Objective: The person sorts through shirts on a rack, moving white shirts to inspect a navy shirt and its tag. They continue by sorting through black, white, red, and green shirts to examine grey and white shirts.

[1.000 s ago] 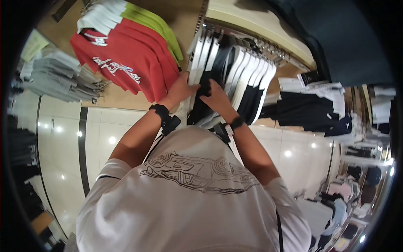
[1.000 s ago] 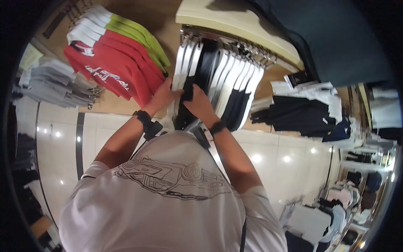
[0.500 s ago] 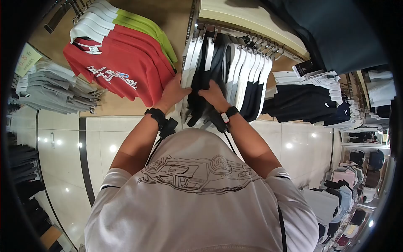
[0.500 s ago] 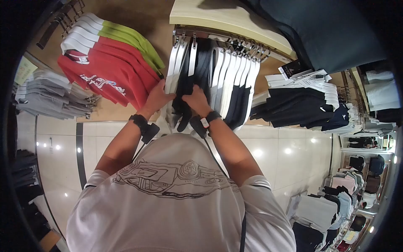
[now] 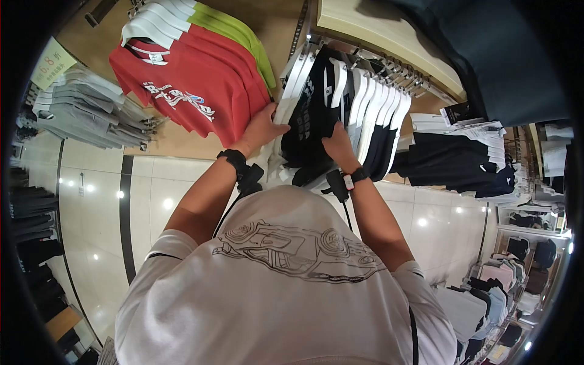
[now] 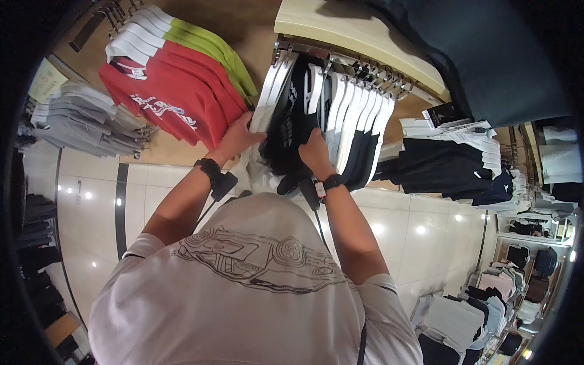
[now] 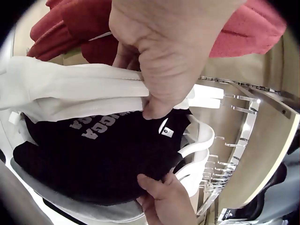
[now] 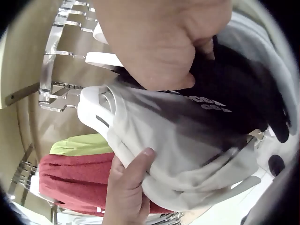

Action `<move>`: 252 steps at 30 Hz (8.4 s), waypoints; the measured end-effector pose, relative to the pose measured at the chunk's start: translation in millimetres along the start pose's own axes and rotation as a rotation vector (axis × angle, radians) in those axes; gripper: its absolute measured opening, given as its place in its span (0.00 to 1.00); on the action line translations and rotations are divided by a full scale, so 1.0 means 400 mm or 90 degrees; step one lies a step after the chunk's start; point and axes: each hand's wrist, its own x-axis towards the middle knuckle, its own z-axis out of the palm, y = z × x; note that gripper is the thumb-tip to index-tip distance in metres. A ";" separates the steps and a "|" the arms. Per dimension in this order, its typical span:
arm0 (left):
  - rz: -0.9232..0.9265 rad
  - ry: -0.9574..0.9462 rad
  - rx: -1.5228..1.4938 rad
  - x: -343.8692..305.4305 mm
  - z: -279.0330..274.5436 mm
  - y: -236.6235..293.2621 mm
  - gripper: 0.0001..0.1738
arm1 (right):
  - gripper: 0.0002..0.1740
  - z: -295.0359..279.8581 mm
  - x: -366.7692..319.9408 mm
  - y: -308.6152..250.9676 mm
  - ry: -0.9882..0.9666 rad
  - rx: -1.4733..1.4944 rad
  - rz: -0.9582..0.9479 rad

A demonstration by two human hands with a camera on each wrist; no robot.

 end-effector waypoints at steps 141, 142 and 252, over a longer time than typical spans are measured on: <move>0.078 0.062 0.091 0.008 0.015 -0.043 0.18 | 0.17 -0.411 -0.200 0.475 0.468 -0.294 0.085; 0.064 0.075 0.129 0.004 0.019 -0.028 0.18 | 0.17 -0.414 -0.197 0.476 0.470 -0.286 0.078; 0.112 -0.024 0.028 0.085 0.049 -0.173 0.28 | 0.17 -0.317 -0.620 0.103 0.336 -0.105 0.378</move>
